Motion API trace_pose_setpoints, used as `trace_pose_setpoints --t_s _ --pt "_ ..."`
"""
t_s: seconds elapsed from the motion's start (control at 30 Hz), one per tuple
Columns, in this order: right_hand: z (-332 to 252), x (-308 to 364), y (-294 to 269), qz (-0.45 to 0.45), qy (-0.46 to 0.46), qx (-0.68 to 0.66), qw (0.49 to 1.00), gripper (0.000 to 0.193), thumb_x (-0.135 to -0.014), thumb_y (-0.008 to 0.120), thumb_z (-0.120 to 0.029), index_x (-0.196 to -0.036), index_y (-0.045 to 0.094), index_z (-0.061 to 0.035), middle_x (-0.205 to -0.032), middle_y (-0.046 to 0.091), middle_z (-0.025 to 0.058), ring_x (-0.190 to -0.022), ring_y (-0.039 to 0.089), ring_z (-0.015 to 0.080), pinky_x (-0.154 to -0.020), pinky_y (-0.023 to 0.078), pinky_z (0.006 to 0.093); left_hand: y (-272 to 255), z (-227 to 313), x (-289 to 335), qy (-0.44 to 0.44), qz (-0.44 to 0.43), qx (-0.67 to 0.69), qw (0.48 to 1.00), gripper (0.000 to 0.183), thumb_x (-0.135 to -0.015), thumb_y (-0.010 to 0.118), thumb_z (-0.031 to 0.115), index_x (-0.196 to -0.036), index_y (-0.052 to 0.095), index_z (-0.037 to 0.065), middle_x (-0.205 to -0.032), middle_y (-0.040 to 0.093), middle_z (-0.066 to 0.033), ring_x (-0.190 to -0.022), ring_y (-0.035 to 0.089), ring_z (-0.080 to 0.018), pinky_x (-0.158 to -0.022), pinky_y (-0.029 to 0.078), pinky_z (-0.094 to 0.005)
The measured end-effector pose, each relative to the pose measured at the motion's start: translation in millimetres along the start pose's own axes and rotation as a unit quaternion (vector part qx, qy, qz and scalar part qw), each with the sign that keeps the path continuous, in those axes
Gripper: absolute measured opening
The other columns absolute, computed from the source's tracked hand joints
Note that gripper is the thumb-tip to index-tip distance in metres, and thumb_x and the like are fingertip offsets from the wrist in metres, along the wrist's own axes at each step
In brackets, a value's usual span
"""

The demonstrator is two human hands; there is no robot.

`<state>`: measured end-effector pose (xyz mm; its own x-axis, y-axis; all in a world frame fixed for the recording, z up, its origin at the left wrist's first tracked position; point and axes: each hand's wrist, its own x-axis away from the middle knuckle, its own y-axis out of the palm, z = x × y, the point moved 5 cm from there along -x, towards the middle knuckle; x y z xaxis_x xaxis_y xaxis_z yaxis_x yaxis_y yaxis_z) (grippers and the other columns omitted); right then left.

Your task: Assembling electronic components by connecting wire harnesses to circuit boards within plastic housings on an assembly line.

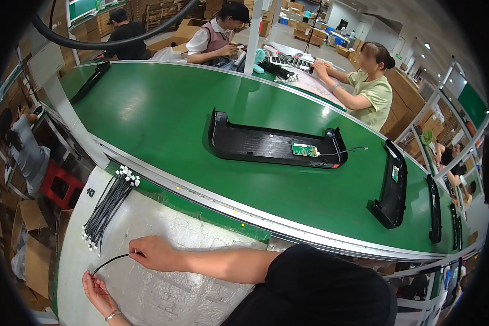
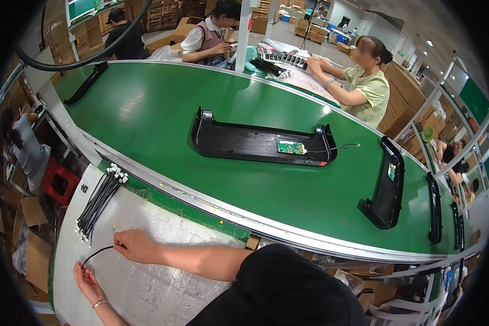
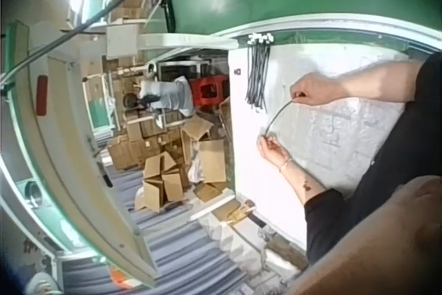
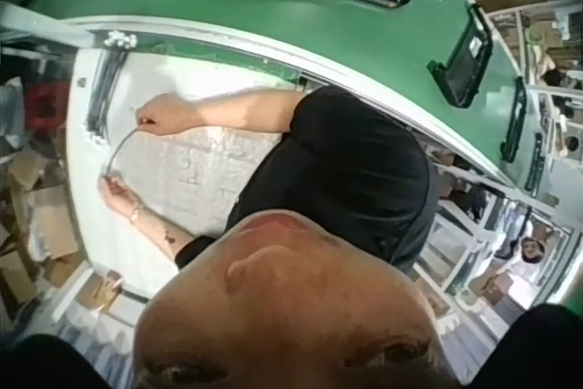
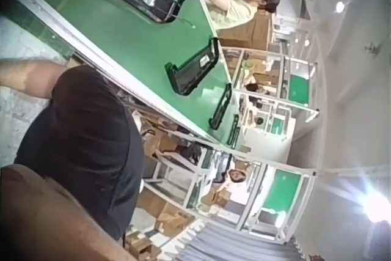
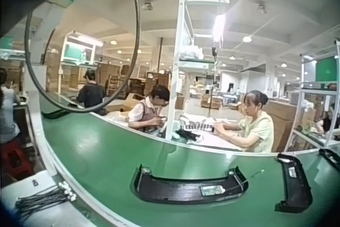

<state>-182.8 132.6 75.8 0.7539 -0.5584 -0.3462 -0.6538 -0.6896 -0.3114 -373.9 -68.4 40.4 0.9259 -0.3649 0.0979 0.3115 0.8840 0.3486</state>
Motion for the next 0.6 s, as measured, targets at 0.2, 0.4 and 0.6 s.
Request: trace_pose_setpoints --t_s 0.2,0.4,0.6 --pt "4.6 2.4 8.6 -0.030 -0.021 0.037 0.999 0.011 -0.081 0.057 -0.016 -0.082 0.058 -0.0057 -0.071 0.061 0.0118 -0.068 0.059 0.0326 -0.060 0.045 0.0432 3.2 -0.3 -2.0 0.004 -0.124 -0.079 0.989 0.022 -0.090 0.054 0.022 -0.106 0.057 0.007 -0.071 0.051 0.0053 -0.058 0.041 -0.0006 -0.049 0.029 -0.0134" --pt "-5.9 11.7 23.2 -0.145 -0.040 0.137 0.979 0.016 -0.083 0.053 -0.017 -0.095 0.054 -0.0070 -0.071 0.060 0.0135 -0.068 0.059 0.0349 -0.059 0.045 0.0458 -15.9 -9.9 -16.0 0.041 -0.048 -0.056 0.996 0.023 -0.092 0.050 0.027 -0.101 0.056 0.006 -0.060 0.040 0.0053 -0.050 0.031 -0.0023 -0.044 0.022 -0.0167" --pt "-9.9 8.1 15.7 -0.019 -0.068 0.051 0.996 0.016 -0.090 0.045 -0.018 -0.099 0.051 -0.0058 -0.066 0.059 0.0113 -0.062 0.058 0.0336 -0.056 0.044 0.0436 -58.5 -20.7 -39.7 -0.070 -0.157 0.197 0.965 0.038 -0.086 0.057 0.029 -0.102 0.056 -0.005 -0.090 0.060 -0.0159 -0.072 0.057 -0.0203 -0.059 0.050 -0.0239"
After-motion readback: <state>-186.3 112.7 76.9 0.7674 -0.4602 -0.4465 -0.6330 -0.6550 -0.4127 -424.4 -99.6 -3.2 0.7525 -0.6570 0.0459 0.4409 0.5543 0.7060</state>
